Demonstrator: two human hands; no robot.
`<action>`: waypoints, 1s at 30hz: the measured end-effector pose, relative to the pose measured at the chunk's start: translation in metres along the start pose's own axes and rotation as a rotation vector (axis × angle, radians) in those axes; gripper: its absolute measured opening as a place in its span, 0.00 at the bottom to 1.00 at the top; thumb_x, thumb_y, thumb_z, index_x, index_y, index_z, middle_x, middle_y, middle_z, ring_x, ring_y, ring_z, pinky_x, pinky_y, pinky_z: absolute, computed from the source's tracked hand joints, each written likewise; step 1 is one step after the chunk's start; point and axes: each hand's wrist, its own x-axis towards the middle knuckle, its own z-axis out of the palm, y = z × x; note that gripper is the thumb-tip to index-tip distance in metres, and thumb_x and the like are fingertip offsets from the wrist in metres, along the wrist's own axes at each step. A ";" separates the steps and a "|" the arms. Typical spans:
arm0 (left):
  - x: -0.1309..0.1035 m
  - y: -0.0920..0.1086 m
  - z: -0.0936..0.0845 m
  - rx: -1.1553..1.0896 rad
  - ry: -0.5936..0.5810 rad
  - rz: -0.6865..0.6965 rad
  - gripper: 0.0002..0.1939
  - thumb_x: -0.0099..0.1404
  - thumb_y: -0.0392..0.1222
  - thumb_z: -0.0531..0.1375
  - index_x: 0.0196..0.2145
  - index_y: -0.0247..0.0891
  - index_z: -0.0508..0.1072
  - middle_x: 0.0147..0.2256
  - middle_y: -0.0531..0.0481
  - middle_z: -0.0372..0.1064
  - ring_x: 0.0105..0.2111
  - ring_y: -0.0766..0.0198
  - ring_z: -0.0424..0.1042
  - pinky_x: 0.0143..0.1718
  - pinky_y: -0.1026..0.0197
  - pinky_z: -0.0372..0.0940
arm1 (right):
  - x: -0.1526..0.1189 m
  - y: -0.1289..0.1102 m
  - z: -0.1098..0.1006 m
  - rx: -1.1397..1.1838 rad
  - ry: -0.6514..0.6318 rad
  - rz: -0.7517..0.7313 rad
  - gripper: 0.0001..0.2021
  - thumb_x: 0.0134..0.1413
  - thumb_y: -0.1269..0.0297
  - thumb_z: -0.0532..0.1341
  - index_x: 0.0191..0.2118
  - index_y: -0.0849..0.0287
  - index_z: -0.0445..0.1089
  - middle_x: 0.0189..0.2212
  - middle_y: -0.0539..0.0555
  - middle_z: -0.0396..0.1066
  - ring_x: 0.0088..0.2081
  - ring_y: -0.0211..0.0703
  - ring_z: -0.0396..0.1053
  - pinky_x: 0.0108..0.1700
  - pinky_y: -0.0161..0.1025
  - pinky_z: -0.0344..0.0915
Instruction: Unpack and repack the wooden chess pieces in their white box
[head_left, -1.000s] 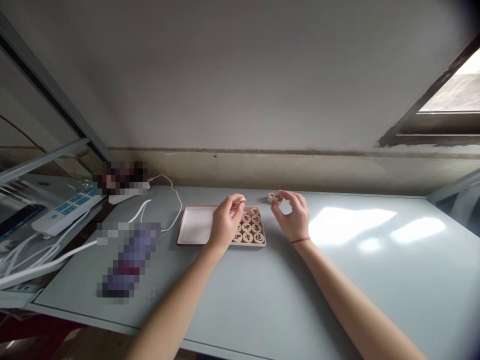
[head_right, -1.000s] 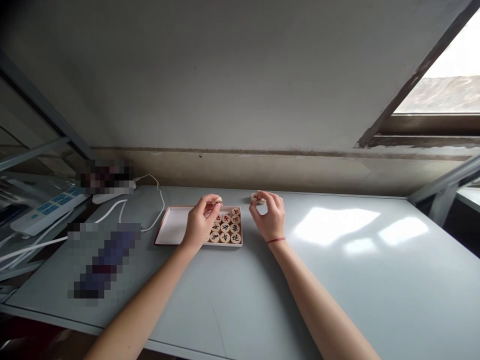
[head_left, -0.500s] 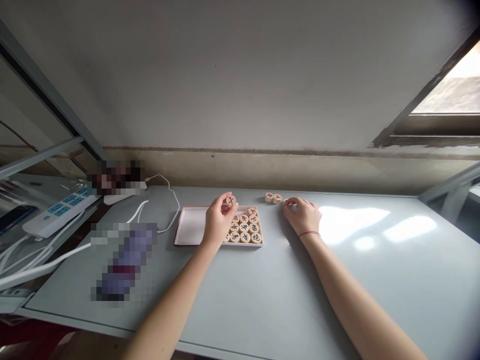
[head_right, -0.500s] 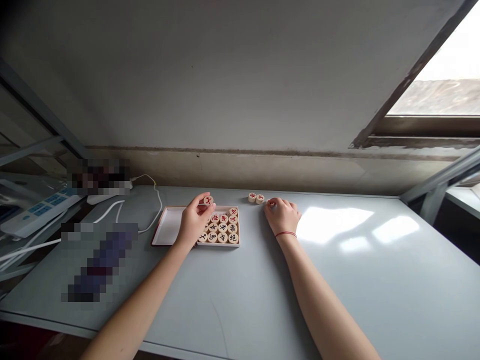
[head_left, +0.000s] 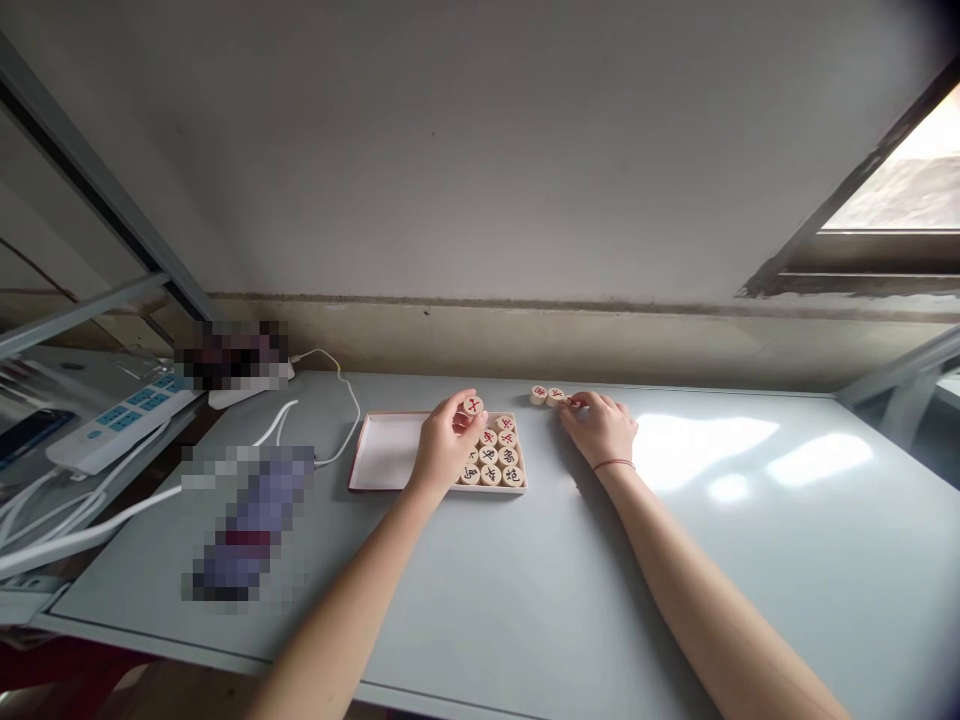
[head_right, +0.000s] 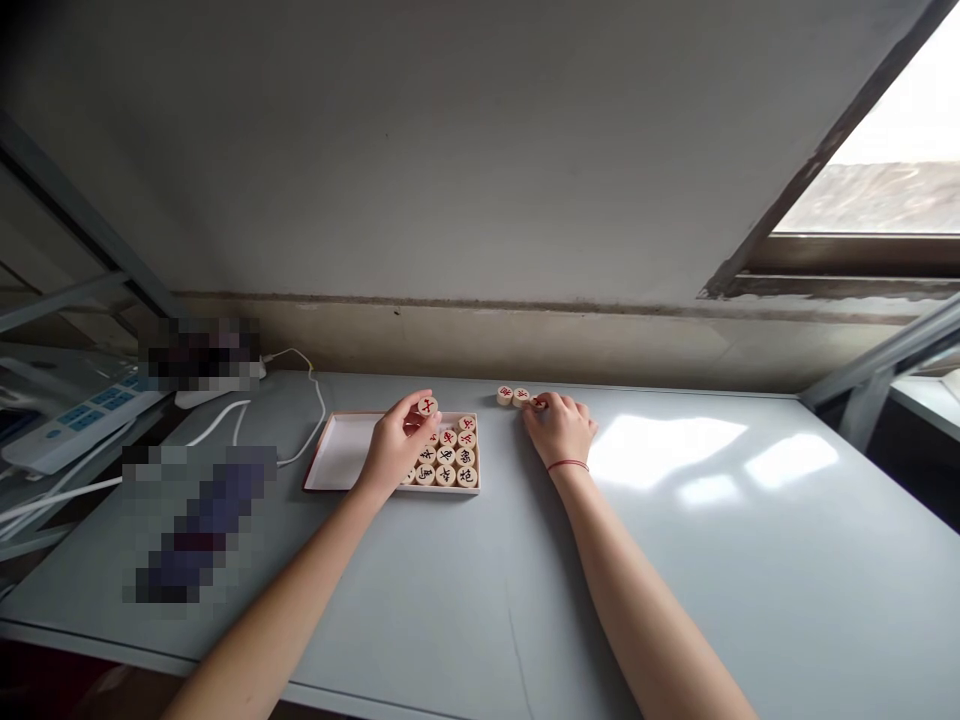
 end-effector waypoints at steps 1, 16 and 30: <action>0.000 0.000 0.000 0.006 -0.001 0.007 0.16 0.63 0.43 0.58 0.48 0.36 0.70 0.35 0.47 0.73 0.32 0.64 0.73 0.36 0.63 0.70 | 0.000 0.001 0.001 0.009 0.011 -0.007 0.10 0.50 0.58 0.57 0.37 0.53 0.73 0.40 0.55 0.71 0.44 0.50 0.61 0.41 0.43 0.53; -0.006 -0.009 0.007 0.394 -0.077 0.345 0.18 0.65 0.42 0.58 0.52 0.39 0.68 0.39 0.45 0.71 0.39 0.57 0.73 0.42 0.57 0.68 | -0.048 -0.064 -0.027 0.573 0.121 -0.789 0.06 0.55 0.63 0.60 0.39 0.55 0.67 0.33 0.54 0.73 0.37 0.45 0.68 0.40 0.43 0.65; -0.007 -0.009 0.007 0.464 -0.075 0.472 0.20 0.66 0.39 0.55 0.55 0.40 0.64 0.40 0.46 0.71 0.40 0.58 0.71 0.45 0.55 0.67 | -0.038 -0.059 -0.024 0.625 0.199 -0.594 0.07 0.54 0.63 0.58 0.38 0.55 0.70 0.34 0.55 0.74 0.36 0.43 0.70 0.36 0.41 0.67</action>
